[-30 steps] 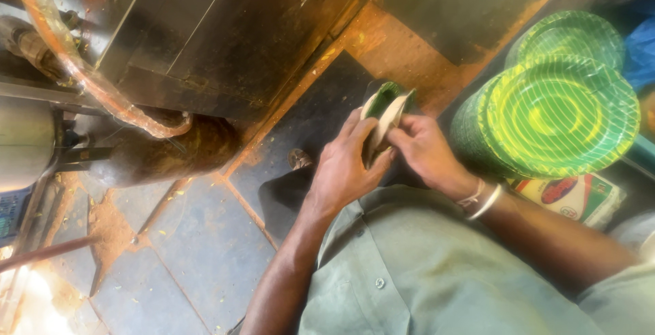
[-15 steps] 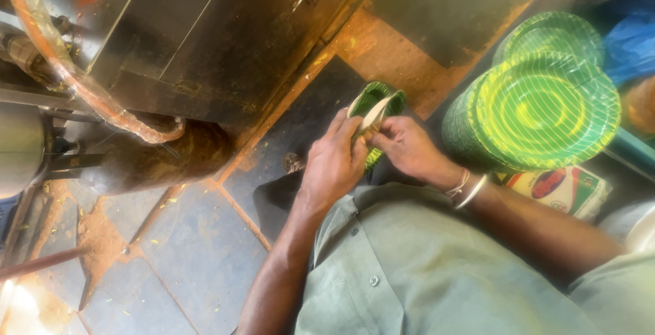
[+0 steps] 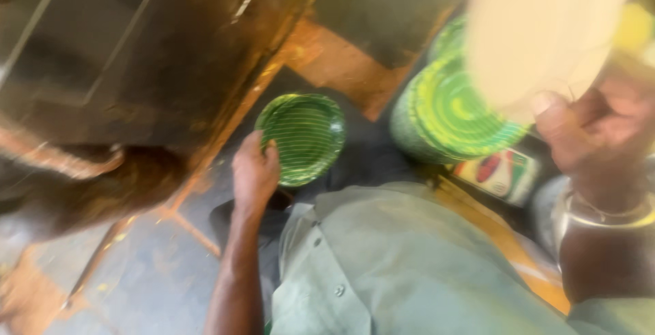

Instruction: The person repeatedly picks up green disposable plates from a stack and places them onto another stack. The action is continuous and repetitive, focusing on separating and restacking the plates one by one.

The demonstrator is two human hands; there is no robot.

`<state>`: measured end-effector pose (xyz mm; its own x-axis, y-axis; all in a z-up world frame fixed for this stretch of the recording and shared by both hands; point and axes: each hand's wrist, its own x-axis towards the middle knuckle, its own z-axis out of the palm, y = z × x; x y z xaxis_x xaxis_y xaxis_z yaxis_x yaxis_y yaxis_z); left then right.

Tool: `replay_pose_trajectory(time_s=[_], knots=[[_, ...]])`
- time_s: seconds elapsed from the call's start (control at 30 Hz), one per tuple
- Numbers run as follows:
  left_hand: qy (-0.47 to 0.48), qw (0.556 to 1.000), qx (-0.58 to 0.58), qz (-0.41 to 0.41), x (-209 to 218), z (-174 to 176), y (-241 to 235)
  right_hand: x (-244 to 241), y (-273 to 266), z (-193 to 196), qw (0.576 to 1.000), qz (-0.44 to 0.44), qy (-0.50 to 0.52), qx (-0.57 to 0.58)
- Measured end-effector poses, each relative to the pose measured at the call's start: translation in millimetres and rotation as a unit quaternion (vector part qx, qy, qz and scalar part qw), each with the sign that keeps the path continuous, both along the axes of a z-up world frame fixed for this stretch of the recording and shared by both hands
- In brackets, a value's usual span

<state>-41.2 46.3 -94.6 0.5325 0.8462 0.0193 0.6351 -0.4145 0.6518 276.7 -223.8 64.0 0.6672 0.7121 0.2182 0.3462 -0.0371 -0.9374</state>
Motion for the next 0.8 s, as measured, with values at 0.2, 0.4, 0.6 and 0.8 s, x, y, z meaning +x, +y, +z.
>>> replay_pose_trajectory(time_s=[0.2,0.4,0.6,0.8], knots=[[-0.093,0.991,0.087,-0.048,19,13,-13,-4,24,-14,0.882,0.153,-0.289,-0.341],[-0.134,0.972,0.115,-0.156,21,28,-26,-50,60,-51,0.901,0.140,-0.404,-0.071],[-0.185,0.964,0.105,-0.159,36,48,-41,-52,77,-46,0.971,0.179,-0.148,-0.056],[-0.157,0.979,0.097,-0.090,17,42,-33,48,30,-42,0.997,-0.035,-0.028,-0.068]])
